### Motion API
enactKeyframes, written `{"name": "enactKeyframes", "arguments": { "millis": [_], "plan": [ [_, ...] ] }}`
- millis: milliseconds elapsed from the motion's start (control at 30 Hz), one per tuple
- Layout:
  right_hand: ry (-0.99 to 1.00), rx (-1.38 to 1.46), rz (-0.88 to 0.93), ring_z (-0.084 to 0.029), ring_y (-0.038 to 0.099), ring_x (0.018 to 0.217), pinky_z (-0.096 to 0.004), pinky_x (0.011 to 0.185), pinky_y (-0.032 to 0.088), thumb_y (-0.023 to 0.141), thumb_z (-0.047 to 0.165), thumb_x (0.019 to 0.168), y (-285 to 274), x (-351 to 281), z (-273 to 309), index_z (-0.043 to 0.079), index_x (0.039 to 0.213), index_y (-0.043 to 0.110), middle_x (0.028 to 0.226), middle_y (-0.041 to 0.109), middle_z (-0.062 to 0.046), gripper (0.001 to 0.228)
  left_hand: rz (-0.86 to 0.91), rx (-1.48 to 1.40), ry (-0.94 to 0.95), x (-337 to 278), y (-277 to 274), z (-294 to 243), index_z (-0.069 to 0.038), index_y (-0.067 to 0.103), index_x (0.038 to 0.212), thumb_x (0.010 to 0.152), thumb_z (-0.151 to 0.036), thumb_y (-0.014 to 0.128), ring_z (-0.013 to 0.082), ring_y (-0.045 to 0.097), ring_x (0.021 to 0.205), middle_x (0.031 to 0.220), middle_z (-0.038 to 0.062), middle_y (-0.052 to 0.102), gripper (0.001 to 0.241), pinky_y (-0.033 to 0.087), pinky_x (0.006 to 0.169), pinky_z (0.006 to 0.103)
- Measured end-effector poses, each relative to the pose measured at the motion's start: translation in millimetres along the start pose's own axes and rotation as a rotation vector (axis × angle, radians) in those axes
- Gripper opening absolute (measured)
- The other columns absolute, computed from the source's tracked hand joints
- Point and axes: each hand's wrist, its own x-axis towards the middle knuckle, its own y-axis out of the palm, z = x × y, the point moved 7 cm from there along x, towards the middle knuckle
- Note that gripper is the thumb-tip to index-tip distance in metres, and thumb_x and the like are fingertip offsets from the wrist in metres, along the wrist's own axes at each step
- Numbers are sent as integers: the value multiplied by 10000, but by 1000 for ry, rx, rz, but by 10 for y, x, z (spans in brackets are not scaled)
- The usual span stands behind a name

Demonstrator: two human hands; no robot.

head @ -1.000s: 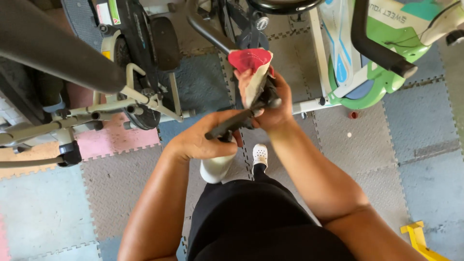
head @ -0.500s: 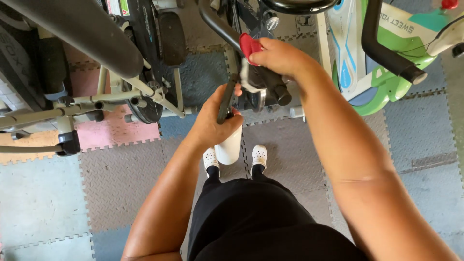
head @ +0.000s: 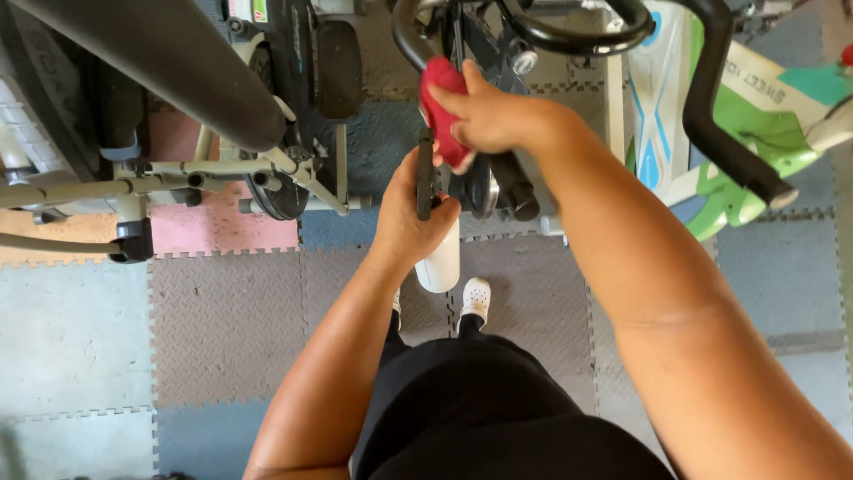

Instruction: Cleaning and wiping down various exercise bikes and equipment in a gym.

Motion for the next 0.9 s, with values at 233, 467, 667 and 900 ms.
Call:
{"name": "enactKeyframes", "arguments": {
  "millis": [233,467,667,900],
  "plan": [
    [95,530,-186,-242,709,1008,-349,846,570,690,201,890,-215,313,-36,96,1557,273,1195,711,-129,794,-109,269,265,104,142,-66,-35,492,1471,787,-29,710,299,668,1106,1229,149,656,718,552,976,373],
    [-172,2158,49,-197,716,861,-313,745,603,620,299,1130,466,-106,-114,-86,1377,659,1124,697,-154,459,-181,187,94,-52,220,38,-44,426,1501,756,-70,715,345,654,1084,1318,154,632,799,543,935,387],
    [128,2402,-171,-272,743,895,-408,833,603,480,489,935,456,-811,207,41,1184,659,1077,736,-163,543,-206,264,62,-156,316,-123,-65,458,1497,742,-51,692,322,679,1127,1304,151,654,790,547,954,374],
    [-14,1936,274,-234,730,862,-378,821,618,646,295,918,358,-111,-87,-52,1177,714,965,747,-133,439,-238,449,306,24,363,-89,-38,481,1479,807,-55,744,360,634,1229,1318,195,635,722,527,1040,391]
  ]
}}
